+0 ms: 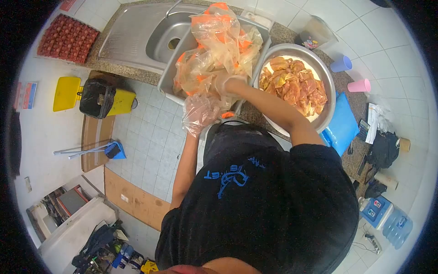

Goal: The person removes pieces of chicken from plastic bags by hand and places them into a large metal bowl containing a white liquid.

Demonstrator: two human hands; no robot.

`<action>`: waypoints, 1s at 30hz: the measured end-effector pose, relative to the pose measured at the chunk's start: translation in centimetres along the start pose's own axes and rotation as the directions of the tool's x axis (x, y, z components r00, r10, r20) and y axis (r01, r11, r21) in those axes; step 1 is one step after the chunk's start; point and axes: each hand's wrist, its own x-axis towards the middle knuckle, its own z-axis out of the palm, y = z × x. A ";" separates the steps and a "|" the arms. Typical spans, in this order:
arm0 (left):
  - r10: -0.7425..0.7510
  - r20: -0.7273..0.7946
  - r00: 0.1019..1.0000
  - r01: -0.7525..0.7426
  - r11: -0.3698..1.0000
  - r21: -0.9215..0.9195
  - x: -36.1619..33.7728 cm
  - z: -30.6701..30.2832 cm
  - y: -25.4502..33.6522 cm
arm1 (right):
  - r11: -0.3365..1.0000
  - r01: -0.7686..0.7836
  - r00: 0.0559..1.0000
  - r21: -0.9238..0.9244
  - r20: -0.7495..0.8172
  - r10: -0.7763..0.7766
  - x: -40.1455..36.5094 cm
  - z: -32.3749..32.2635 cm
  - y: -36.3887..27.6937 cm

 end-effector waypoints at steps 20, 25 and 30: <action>-0.154 0.502 0.851 0.041 0.973 0.229 5.0 -0.7 3.4 | 0.947 -0.321 0.844 -0.026 -0.461 0.274 -19.7 -15.1 3.2; -0.134 0.473 0.871 0.079 0.988 0.136 5.8 1.0 3.2 | 0.878 -0.478 0.742 -0.034 -0.550 0.383 -3.1 -12.3 3.8; -0.158 0.279 0.947 0.135 0.986 0.098 5.1 -0.7 4.0 | 0.914 -0.398 0.870 -0.073 -0.347 0.351 0.6 -12.9 0.0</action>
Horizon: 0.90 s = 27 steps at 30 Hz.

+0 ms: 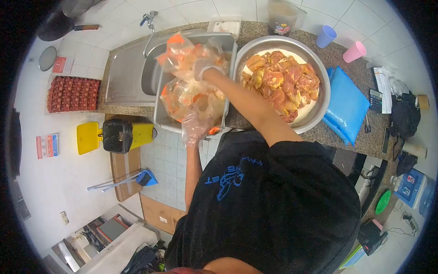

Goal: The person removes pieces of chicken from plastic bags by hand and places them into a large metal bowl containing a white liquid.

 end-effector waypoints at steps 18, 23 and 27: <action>-0.124 0.398 0.909 0.093 0.991 0.094 7.8 2.1 -8.4 | 0.912 0.282 0.874 -0.298 0.473 -0.115 0.1 -1.2 1.3; -0.109 0.527 0.843 0.061 0.992 0.107 8.0 2.0 -7.9 | 0.957 -0.283 0.958 0.068 -0.017 0.285 6.7 7.1 8.2; -0.092 0.470 0.878 0.065 0.995 0.073 7.7 1.0 -6.5 | 0.810 -0.568 0.807 0.148 -0.094 0.583 8.7 8.3 7.6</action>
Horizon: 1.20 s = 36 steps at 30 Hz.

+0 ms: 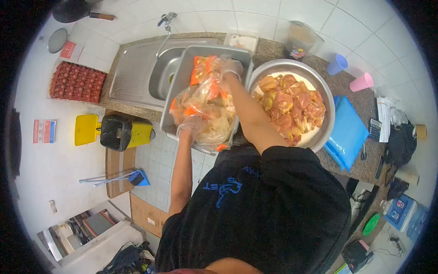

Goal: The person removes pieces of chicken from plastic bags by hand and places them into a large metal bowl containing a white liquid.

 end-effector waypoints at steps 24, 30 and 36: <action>0.021 0.069 0.997 -0.014 0.994 -0.111 1.0 0.4 -1.0 | 0.564 0.727 0.584 0.391 0.079 -0.808 1.2 -9.8 -11.8; -0.186 -0.348 0.919 -0.043 0.830 -0.557 -4.8 -3.1 -0.7 | 0.155 0.562 0.265 0.812 0.000 -0.964 -3.3 -17.5 -11.5; -0.303 -0.662 0.685 -0.331 0.680 -0.654 -4.5 -9.8 0.7 | 0.110 0.658 0.047 0.745 0.105 -0.993 -6.9 -14.5 -12.8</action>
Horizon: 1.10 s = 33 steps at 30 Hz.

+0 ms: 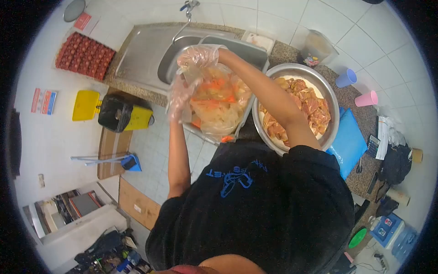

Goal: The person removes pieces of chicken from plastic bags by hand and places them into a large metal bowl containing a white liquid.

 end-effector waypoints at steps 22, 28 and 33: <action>-0.218 0.157 0.963 0.259 0.906 -0.334 0.0 1.6 3.7 | 0.894 -0.402 0.741 0.200 -0.502 0.446 -8.3 10.9 -2.2; -0.234 0.277 0.932 0.362 0.616 -0.699 1.1 0.4 -2.0 | 0.719 -0.167 0.532 0.675 -0.552 0.642 -6.7 8.6 -6.5; -0.213 0.231 0.949 0.311 0.527 -0.791 -1.5 3.7 -4.8 | 0.721 -0.265 0.514 0.640 -0.538 0.667 -6.4 8.5 -2.1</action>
